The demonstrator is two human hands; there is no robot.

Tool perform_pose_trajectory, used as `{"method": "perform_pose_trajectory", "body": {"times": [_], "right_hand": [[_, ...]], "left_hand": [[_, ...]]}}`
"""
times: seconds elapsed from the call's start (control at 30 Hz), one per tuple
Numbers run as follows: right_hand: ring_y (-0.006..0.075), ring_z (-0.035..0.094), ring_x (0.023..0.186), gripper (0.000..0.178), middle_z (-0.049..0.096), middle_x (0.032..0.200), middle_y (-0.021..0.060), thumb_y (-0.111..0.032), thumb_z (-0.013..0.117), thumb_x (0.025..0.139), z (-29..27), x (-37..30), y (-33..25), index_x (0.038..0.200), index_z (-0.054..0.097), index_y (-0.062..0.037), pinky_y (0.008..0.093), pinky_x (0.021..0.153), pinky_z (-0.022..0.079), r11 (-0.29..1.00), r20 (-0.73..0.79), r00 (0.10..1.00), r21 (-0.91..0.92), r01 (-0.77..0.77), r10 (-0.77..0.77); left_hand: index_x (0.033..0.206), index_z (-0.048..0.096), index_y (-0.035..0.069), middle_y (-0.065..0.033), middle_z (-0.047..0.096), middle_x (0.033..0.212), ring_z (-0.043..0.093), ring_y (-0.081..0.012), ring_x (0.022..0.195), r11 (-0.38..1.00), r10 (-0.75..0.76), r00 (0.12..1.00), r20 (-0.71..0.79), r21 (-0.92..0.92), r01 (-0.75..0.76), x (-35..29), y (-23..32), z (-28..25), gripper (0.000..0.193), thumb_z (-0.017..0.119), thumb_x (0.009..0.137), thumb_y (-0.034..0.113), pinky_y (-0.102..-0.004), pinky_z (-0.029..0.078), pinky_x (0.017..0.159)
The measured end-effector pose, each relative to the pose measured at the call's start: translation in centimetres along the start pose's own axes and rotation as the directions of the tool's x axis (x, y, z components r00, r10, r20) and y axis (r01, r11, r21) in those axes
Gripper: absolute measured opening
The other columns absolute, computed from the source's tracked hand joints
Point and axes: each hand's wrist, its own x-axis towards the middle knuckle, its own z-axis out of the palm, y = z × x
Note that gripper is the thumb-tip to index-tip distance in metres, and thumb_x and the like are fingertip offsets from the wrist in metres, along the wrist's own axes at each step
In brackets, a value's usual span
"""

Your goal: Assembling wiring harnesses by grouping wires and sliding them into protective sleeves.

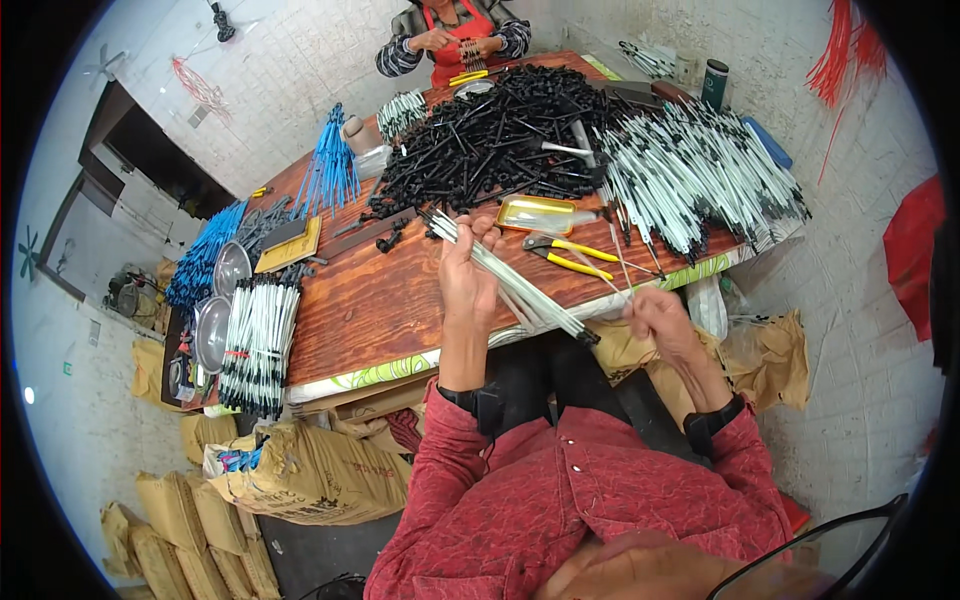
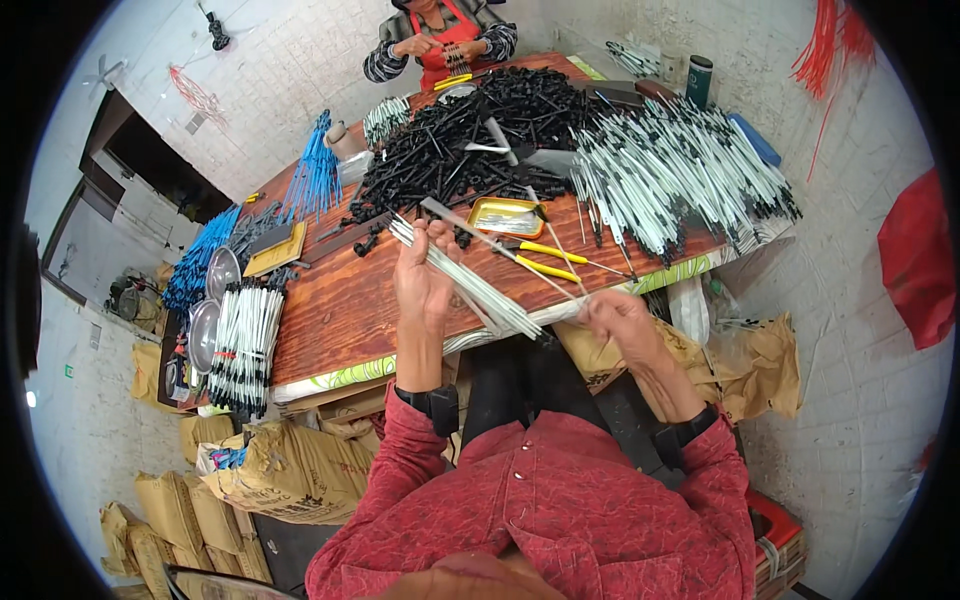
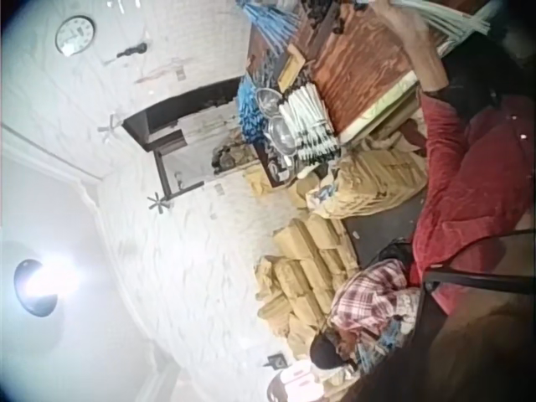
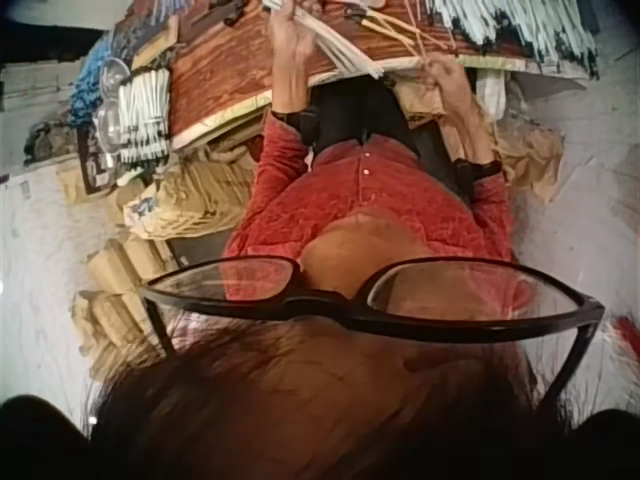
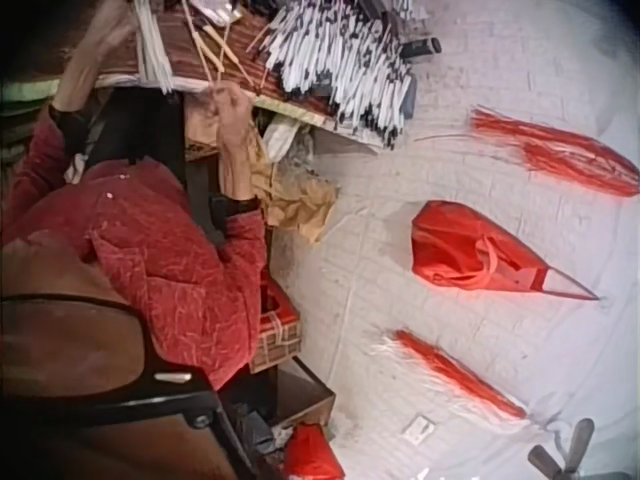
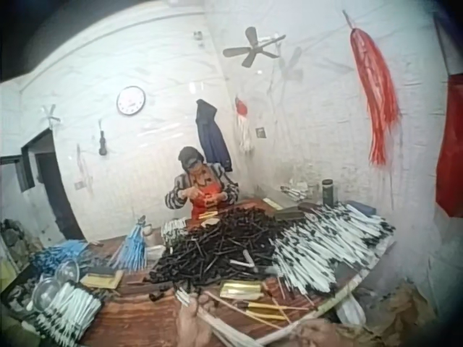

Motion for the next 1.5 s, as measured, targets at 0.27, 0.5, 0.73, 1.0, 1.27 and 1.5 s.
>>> {"method": "perform_pose_trajectory", "body": {"times": [0.27, 0.5, 0.73, 1.0, 1.27, 1.5], "right_hand": [[0.0017, 0.038, 0.057, 0.025, 0.047, 0.064, -0.0074, -0.022, 0.058, 0.095, -1.1, 0.3, -2.2, 0.088, 0.065, 0.0008, 0.0203, 0.051, 0.031, 0.890, -0.197, 0.945, -0.429, 0.155, -0.260], [0.0034, 0.043, 0.059, 0.023, 0.053, 0.066, -0.0043, -0.021, 0.059, 0.094, -5.2, 0.1, -3.0, 0.088, 0.066, 0.0005, 0.0214, 0.053, 0.035, 0.989, -0.018, 0.999, -0.145, 0.038, -0.041], [0.0051, 0.045, 0.062, 0.022, 0.054, 0.067, -0.0019, -0.018, 0.059, 0.093, -5.4, 1.0, -2.9, 0.084, 0.064, 0.0012, 0.0222, 0.056, 0.037, 0.864, -0.072, 0.969, -0.472, 0.174, -0.234], [0.0043, 0.042, 0.064, 0.025, 0.049, 0.067, -0.0036, -0.020, 0.057, 0.094, -1.9, 0.3, -2.6, 0.082, 0.060, 0.0010, 0.0216, 0.058, 0.034, 0.755, -0.196, 0.887, -0.618, 0.219, -0.418], [0.0033, 0.040, 0.061, 0.027, 0.049, 0.066, -0.0043, -0.025, 0.055, 0.096, -3.4, 0.4, -3.4, 0.082, 0.060, -0.0017, 0.0208, 0.055, 0.032, 0.858, -0.044, 0.967, -0.472, 0.203, -0.252], [0.0017, 0.036, 0.055, 0.027, 0.048, 0.064, -0.0048, -0.029, 0.056, 0.096, -5.8, 0.4, -5.9, 0.084, 0.058, -0.0045, 0.0183, 0.050, 0.028, 0.978, 0.140, 0.977, -0.153, -0.139, 0.161]], "left_hand": [[0.109, 0.048, 0.007, -0.0132, 0.062, 0.098, 0.063, -0.0240, 0.085, 0.997, -0.047, 0.991, 0.123, 0.064, 0.039, -1.0, 0.3, 1.6, 0.018, 0.043, 0.101, 0.021, -0.0361, 0.057, 0.074], [0.110, 0.048, 0.005, -0.0181, 0.064, 0.105, 0.067, -0.0285, 0.087, 0.959, -0.197, 0.880, 0.433, -0.101, 0.264, -0.9, 1.1, 1.1, 0.023, 0.040, 0.102, 0.024, -0.0353, 0.060, 0.072], [0.109, 0.048, 0.004, -0.0201, 0.064, 0.107, 0.067, -0.0251, 0.088, 0.928, -0.256, 0.905, 0.339, 0.349, 0.132, -3.1, 1.3, 4.1, 0.025, 0.039, 0.102, 0.026, -0.0331, 0.058, 0.066], [0.114, 0.049, 0.002, -0.0135, 0.064, 0.094, 0.062, -0.0148, 0.078, 0.798, 0.142, 0.960, 0.241, 0.546, -0.255, -3.4, -0.5, 4.6, 0.028, 0.044, 0.101, 0.026, -0.0280, 0.054, 0.072], [0.115, 0.052, -0.001, 0.0013, 0.045, 0.072, 0.045, -0.0083, 0.065, 0.947, -0.193, 0.952, 0.238, 0.301, 0.117, -3.0, 2.5, 4.7, 0.028, 0.051, 0.098, 0.021, -0.0309, 0.053, 0.075], [0.119, 0.052, -0.002, 0.0013, 0.046, 0.073, 0.047, -0.0106, 0.069, 0.889, -0.368, 0.874, 0.317, 0.396, 0.231, -2.4, 2.8, 3.8, 0.031, 0.053, 0.097, 0.021, -0.0360, 0.053, 0.077]]}}
